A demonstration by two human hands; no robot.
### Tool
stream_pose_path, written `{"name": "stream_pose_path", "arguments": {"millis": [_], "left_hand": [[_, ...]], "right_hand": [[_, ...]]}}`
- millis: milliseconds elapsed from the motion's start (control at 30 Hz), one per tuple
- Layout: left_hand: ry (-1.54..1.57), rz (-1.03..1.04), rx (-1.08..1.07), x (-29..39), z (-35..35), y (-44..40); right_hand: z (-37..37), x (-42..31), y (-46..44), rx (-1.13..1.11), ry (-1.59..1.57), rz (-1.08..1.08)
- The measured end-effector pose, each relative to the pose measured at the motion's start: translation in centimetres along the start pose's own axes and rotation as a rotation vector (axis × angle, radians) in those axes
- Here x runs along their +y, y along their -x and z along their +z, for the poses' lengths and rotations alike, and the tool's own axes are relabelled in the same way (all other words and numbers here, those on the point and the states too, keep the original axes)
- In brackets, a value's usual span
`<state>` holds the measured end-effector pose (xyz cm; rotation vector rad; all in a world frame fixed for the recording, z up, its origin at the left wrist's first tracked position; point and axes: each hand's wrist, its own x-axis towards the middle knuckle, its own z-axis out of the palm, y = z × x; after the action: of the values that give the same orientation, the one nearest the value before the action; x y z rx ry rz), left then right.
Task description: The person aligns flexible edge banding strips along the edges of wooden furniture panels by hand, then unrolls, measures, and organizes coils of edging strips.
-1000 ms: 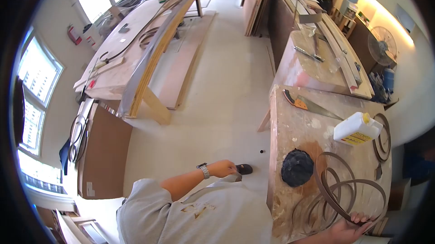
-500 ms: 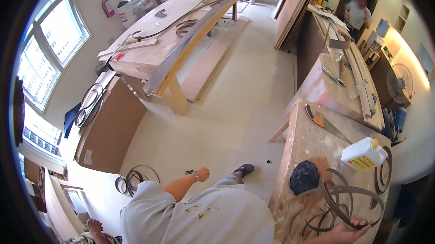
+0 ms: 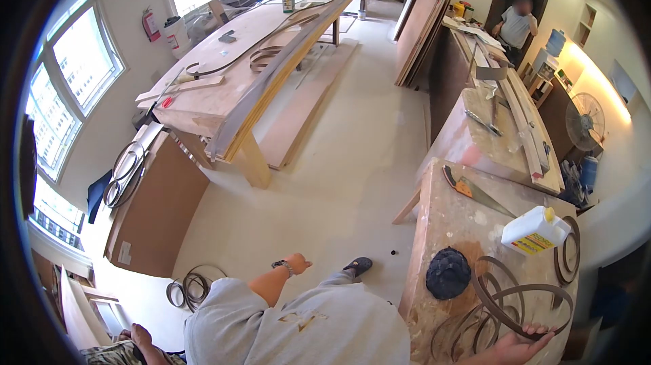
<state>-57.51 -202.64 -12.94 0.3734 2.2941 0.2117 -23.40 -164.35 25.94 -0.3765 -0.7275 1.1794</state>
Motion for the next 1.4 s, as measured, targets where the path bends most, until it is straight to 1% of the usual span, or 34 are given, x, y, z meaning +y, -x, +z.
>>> {"name": "stream_pose_path", "arguments": {"millis": [67,167,233,367,433,500,567,667,700,767,833,900,933,967,1000,1033,1067,1100,1167,1200,1267,1300,1400], "left_hand": [[-0.048,0.069,-0.088,0.6,0.0,-1.3],[-0.148,0.222,0.149,-1.1,3.5,-3.8],[-0.135,0.22,0.096,-2.0,3.9,-4.1],[-0.169,0.205,0.009,-3.7,3.7,-3.3],[-0.303,0.242,-0.009,-4.6,3.7,-2.8],[-0.31,0.215,-0.002,-4.8,3.6,-2.3],[-0.19,0.123,0.028,-4.8,3.4,-1.7],[-0.119,0.118,0.218,-6.3,6.4,-3.5],[-0.032,0.096,0.135,-5.6,5.6,-2.6],[0.127,0.059,-0.039,-1.8,0.3,0.4],[0.507,0.091,-0.074,0.8,-2.3,1.2],[1.041,0.26,-0.1,3.9,-6.3,2.8],[1.109,0.444,-0.088,5.6,-8.8,3.8],[1.177,0.627,-0.104,7.4,-11.4,5.2],[1.358,0.791,-0.162,9.8,-14.0,7.3],[1.251,1.047,-0.041,12.4,-17.0,11.1],[1.171,1.244,-0.114,13.5,-19.7,13.2],[1.121,1.449,-0.157,14.7,-22.2,15.7],[0.974,1.876,-0.342,18.5,-26.9,22.1],[0.877,2.031,-0.431,20.7,-28.7,25.2],[0.688,2.212,-0.564,23.8,-30.9,30.5],[0.707,2.295,-0.456,25.2,-30.5,32.3],[0.77,2.606,-0.451,29.6,-28.9,33.0]], "right_hand": [[-0.2,0.1,0.0,0.004,-0.011,0.003],[-0.1,0.1,0.2,0.014,-0.019,0.007],[0.6,0.1,0.8,0.045,-0.002,-0.004],[0.2,0.3,0.6,0.017,-0.001,-0.012],[0.3,0.3,0.6,0.025,0.009,-0.012],[0.6,0.3,0.7,0.04,0.023,-0.011],[0.6,0.4,0.7,0.038,0.028,-0.004],[-0.1,0.7,0.1,0.014,0.025,0.022],[-0.4,0.8,-0.1,0.012,0.033,0.036],[-0.8,0.4,0.0,0.009,0.048,0.041],[0.1,0.3,0.4,0.009,0.059,0.022],[-1.1,0.6,-0.5,0.005,0.012,0.028],[-2.0,0.6,-1.0,0.017,0.011,0.023],[-2.3,0.6,-1.0,-0.024,-0.019,0.036],[-2.6,0.6,-1.0,-0.009,0.003,0.016],[-1.5,0.3,-0.5,0.031,0.002,0.035],[-0.6,-0.3,-0.2,0.053,0.015,0.026],[0.3,-0.8,0.1,0.014,-0.001,0.014],[1.4,-2.0,0.5,-0.05,-0.02,-0.002],[1.6,-2.3,0.6,-0.076,-0.029,-0.009],[1.8,-3.3,1.1,-0.084,0.012,-0.026],[1.8,-3.6,1.3,-0.092,0.022,-0.03],[1.6,-4.3,1.0,-0.099,0.083,-0.037]]}}
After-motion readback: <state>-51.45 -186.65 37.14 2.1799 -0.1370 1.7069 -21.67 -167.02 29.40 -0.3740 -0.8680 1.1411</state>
